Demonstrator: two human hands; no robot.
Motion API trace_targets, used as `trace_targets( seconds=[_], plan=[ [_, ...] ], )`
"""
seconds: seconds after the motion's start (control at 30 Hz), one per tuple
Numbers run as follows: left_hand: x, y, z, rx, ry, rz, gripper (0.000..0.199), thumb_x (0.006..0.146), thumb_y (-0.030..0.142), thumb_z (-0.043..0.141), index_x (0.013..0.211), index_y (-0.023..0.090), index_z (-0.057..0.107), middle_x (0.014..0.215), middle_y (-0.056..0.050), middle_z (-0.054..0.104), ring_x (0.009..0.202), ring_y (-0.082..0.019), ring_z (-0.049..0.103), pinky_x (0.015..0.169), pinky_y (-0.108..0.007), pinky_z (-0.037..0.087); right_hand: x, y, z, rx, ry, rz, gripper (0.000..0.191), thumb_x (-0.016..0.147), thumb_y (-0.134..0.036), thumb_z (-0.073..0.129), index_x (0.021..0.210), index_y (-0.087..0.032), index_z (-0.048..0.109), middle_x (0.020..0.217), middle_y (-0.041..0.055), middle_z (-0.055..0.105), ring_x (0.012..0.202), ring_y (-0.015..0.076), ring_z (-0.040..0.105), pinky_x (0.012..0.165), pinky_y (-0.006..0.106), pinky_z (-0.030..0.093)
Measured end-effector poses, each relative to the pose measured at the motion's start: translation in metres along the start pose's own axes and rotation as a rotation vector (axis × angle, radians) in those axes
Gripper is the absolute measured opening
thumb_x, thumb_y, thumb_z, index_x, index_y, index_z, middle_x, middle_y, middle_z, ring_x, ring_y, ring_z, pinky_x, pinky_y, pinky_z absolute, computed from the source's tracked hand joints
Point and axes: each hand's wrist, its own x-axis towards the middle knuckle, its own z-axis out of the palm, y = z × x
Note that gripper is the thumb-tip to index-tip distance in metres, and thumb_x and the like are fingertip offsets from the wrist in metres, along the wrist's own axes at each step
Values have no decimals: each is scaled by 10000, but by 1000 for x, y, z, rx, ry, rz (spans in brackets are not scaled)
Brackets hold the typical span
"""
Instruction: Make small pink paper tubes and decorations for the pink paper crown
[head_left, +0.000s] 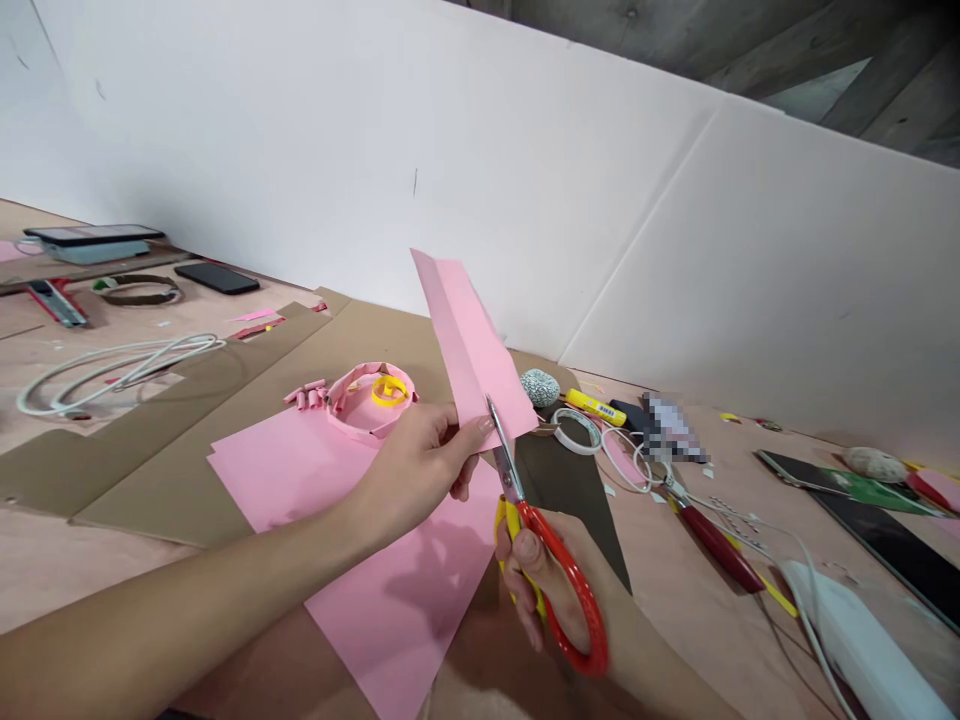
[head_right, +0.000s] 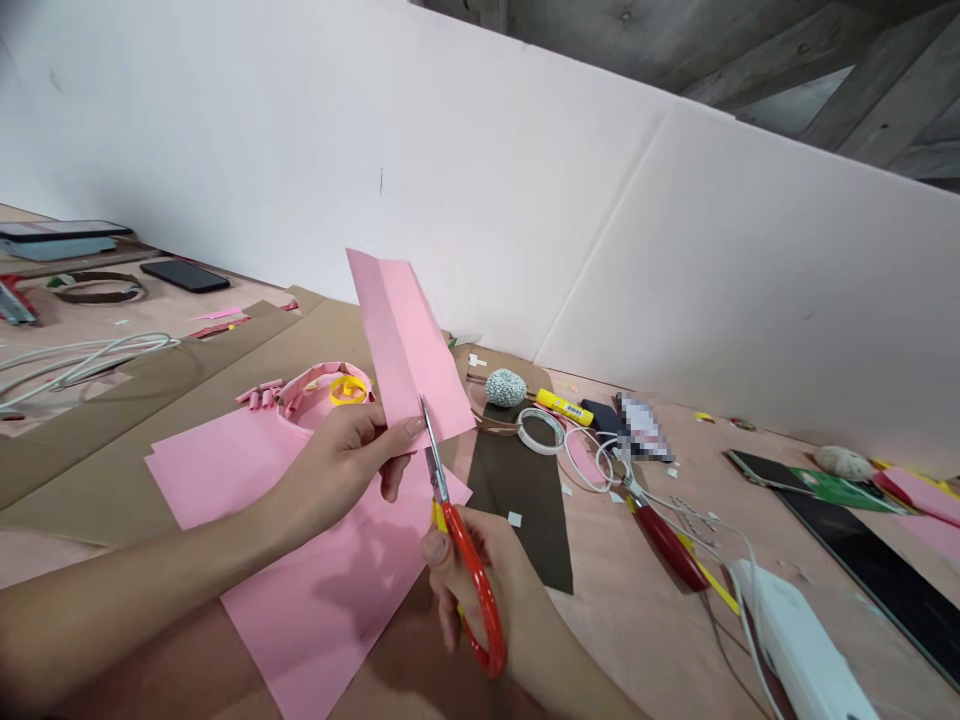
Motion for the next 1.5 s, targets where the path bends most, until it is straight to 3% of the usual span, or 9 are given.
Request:
trace_targets(
  seconds=[0.1, 0.17, 0.37, 0.6, 0.73, 0.9, 1.03, 1.17, 1.5],
  plan=[
    [0, -1, 0, -20, -4, -2, 519, 983, 361, 485, 499, 176, 513, 442, 13, 581, 450, -96, 480, 507, -215, 363, 5, 8, 4, 6, 9, 8, 567, 864, -706, 570, 927, -143, 609, 576, -46, 537, 375, 81, 460, 363, 216, 402],
    [0, -2, 0, -35, -13, 1, 508, 983, 358, 485, 509, 178, 511, 444, 14, 581, 449, -98, 480, 509, -220, 365, 5, 10, 3, 7, 17, 7, 583, 860, -721, 559, 926, -143, 605, 563, -50, 526, 363, 76, 442, 350, 211, 382],
    [-1, -5, 2, -113, -86, 26, 459, 983, 350, 489, 555, 187, 514, 447, 28, 561, 441, -111, 488, 534, -245, 388, -7, -5, -6, -10, 23, -9, 311, 976, -337, 611, 1233, -162, 604, 1201, 87, 641, 982, 215, 664, 822, 404, 583],
    [0, -7, 2, -171, -198, 24, 482, 981, 361, 492, 533, 183, 508, 444, 34, 517, 433, -110, 494, 565, -256, 414, -11, -15, -10, -43, 21, -31, 344, 969, -336, 622, 1266, -165, 592, 1261, 99, 618, 1054, 244, 648, 875, 445, 568],
    [0, -7, 1, -199, -235, 7, 446, 966, 358, 508, 555, 183, 498, 468, 33, 516, 452, -116, 515, 568, -255, 427, -4, -7, -4, -52, 24, -32, 308, 979, -401, 598, 1141, -141, 625, 999, 54, 677, 776, 158, 668, 681, 318, 577],
    [-2, -8, 2, -205, -227, -18, 481, 949, 467, 543, 567, 180, 491, 476, 30, 503, 444, -111, 515, 530, -247, 416, 0, -3, 0, -47, 37, -52, 572, 828, -753, 568, 846, -181, 568, 480, -68, 445, 371, 98, 447, 392, 224, 335],
    [0, -10, 4, -226, -113, -80, 531, 925, 591, 531, 603, 169, 559, 481, 11, 537, 408, -115, 525, 472, -245, 413, -1, -6, 0, -31, 33, -59, 592, 757, -797, 603, 797, -211, 522, 513, -62, 433, 353, 92, 409, 373, 229, 318],
    [2, -14, 5, -273, -9, -101, 475, 935, 523, 533, 621, 168, 556, 475, 10, 533, 392, -122, 537, 425, -240, 416, -1, -9, 1, -20, 27, -59, 578, 754, -789, 612, 775, -218, 524, 538, -50, 438, 342, 85, 383, 366, 236, 323],
    [2, -13, 3, -240, -19, -69, 467, 948, 438, 540, 564, 176, 494, 453, 27, 514, 388, -104, 538, 441, -225, 418, -5, -13, -1, -45, 35, -62, 582, 740, -795, 624, 774, -219, 550, 477, -53, 429, 335, 97, 379, 364, 240, 285]
  ],
)
